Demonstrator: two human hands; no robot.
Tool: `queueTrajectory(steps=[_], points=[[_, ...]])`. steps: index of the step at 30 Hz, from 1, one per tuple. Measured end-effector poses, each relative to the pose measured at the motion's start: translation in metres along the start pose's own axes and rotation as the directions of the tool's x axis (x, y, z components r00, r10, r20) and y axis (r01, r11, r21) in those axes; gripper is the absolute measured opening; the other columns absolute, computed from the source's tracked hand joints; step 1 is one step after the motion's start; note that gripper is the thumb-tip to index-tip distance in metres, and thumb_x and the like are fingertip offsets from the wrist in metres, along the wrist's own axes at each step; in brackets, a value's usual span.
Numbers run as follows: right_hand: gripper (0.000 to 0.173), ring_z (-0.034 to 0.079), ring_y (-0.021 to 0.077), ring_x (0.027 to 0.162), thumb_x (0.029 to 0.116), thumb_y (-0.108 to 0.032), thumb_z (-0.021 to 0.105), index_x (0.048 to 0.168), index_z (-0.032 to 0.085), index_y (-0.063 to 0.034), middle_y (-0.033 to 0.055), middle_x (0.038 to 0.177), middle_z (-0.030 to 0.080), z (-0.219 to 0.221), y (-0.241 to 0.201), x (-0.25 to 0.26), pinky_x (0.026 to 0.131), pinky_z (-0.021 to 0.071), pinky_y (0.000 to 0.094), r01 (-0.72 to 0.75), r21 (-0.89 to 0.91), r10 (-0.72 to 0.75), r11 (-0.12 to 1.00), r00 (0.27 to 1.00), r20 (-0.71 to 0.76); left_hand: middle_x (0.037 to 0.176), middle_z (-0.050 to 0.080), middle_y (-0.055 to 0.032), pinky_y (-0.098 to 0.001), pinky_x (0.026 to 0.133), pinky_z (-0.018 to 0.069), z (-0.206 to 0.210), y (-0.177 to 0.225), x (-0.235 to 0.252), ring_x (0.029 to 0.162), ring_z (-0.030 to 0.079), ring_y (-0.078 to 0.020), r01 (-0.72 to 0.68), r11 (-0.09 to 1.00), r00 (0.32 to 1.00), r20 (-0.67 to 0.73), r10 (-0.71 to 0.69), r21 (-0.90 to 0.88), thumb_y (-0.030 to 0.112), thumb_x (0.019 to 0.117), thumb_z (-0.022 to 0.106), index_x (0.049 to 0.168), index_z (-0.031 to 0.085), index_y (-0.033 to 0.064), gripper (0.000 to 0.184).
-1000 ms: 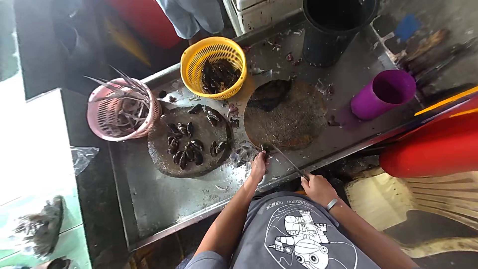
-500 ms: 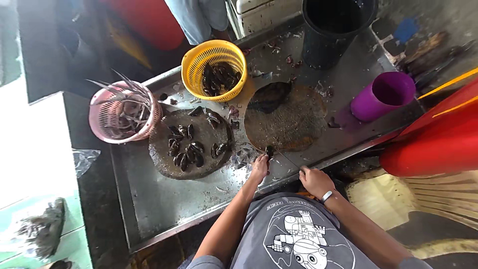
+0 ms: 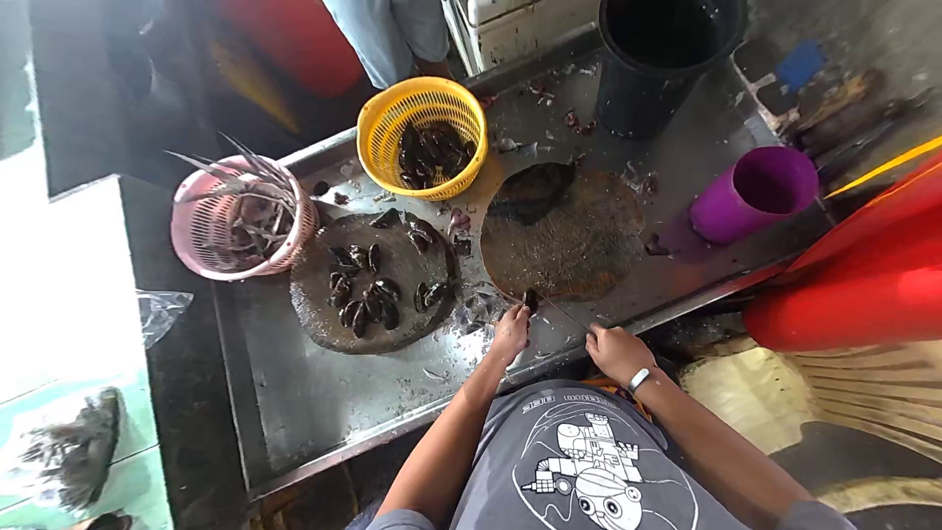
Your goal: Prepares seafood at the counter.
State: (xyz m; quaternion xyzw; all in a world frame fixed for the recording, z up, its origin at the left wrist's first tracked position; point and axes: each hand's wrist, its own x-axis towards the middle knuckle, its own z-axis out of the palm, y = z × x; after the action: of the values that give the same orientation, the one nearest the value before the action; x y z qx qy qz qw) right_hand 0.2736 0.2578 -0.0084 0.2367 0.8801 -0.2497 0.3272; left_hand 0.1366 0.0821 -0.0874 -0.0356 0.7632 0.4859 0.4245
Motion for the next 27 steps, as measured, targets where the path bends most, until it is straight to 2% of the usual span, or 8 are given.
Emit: queueTrajectory(steps=[2,5,8,11,14,19,22,27], points=[[0.044,0.071,0.0361,0.102,0.1098,-0.039,0.035,0.127,0.065,-0.0114,0.0173,0.102,0.073,-0.002,-0.001,-0.01,0.086,0.0552,0.057,0.025,0.075,-0.02,0.997,0.998,-0.062,0.081,0.055,-0.0059,-0.0396,0.063,0.0512,-0.003,0.0,-0.009,0.065,0.054,-0.0184,-0.084,0.991,0.993,-0.069,0.092,0.108,0.034,0.1121,0.042,0.129,0.061,0.0102,0.034],[0.043,0.071,0.0337,0.094,0.1091,-0.039,0.038,0.116,0.068,-0.0088,0.0158,0.093,0.072,-0.003,0.007,-0.011,0.082,0.0555,0.0556,0.017,0.2,0.011,0.98,0.991,-0.136,0.118,0.073,-0.0112,-0.0504,0.09,0.0585,-0.007,0.006,-0.016,0.1,0.072,-0.025,-0.331,0.848,0.88,-0.188,0.436,0.414,0.024,0.1047,0.058,0.141,0.062,0.017,0.037],[0.044,0.071,0.0346,0.099,0.1095,-0.039,0.037,0.119,0.067,-0.0079,0.0175,0.098,0.072,0.005,0.018,0.001,0.085,0.0554,0.0566,-0.055,0.189,0.078,0.981,0.99,-0.115,0.114,0.072,-0.0142,-0.0477,0.084,0.0599,-0.009,-0.004,-0.01,0.094,0.071,-0.0252,-0.443,0.738,0.765,-0.214,0.607,0.509,0.026,0.1058,0.058,0.144,0.06,0.0158,0.039],[0.046,0.07,0.0368,0.111,0.1101,-0.038,0.034,0.131,0.063,-0.0093,0.0197,0.113,0.072,0.019,0.027,0.012,0.091,0.0545,0.0591,-0.128,0.116,0.131,0.985,0.991,-0.021,0.103,0.074,-0.0116,-0.0441,0.074,0.064,-0.007,-0.009,-0.008,0.078,0.074,-0.0203,-0.361,0.866,0.841,-0.279,0.463,0.347,0.029,0.107,0.057,0.145,0.056,0.0134,0.041],[0.046,0.07,0.0366,0.108,0.1101,-0.039,0.035,0.127,0.064,-0.0078,0.0189,0.109,0.072,0.016,0.021,0.005,0.089,0.0547,0.0583,-0.095,0.146,0.101,0.985,0.994,-0.035,0.103,0.075,-0.0103,-0.0433,0.072,0.0648,-0.005,-0.002,-0.005,0.077,0.075,-0.0194,-0.235,0.943,0.89,-0.338,0.306,0.235,0.032,0.1044,0.062,0.137,0.061,0.01,0.039],[0.044,0.071,0.0349,0.101,0.1096,-0.04,0.035,0.124,0.064,-0.0119,0.0163,0.1,0.072,0.009,-0.003,-0.011,0.084,0.0555,0.0565,0.009,0.126,-0.002,0.992,0.998,-0.056,0.096,0.078,-0.0055,-0.0391,0.077,0.0646,-0.008,0.0,-0.006,0.079,0.075,-0.0144,-0.266,0.932,0.872,-0.351,0.341,0.244,0.029,0.098,0.072,0.121,0.07,0.0077,0.031],[0.045,0.069,0.0374,0.112,0.11,-0.037,0.033,0.132,0.062,-0.0109,0.0192,0.114,0.072,0.015,-0.001,0.007,0.09,0.0546,0.0594,-0.038,0.072,0.036,0.997,0.999,0.025,0.094,0.078,-0.0047,-0.0401,0.077,0.0641,-0.008,-0.002,-0.006,0.076,0.074,-0.0139,-0.277,0.911,0.854,-0.356,0.38,0.307,0.031,0.0982,0.071,0.116,0.074,0.0084,0.029],[0.045,0.07,0.037,0.106,0.1104,-0.04,0.032,0.126,0.063,-0.0107,0.0184,0.106,0.072,0.0,-0.008,-0.005,0.086,0.0551,0.0579,-0.028,0.051,0.03,0.998,0.999,-0.033,0.091,0.078,-0.0028,-0.0381,0.077,0.0651,-0.01,0.008,-0.011,0.075,0.075,-0.0123,-0.236,0.931,0.878,-0.349,0.327,0.278,0.033,0.0955,0.075,0.116,0.074,0.0102,0.03]])
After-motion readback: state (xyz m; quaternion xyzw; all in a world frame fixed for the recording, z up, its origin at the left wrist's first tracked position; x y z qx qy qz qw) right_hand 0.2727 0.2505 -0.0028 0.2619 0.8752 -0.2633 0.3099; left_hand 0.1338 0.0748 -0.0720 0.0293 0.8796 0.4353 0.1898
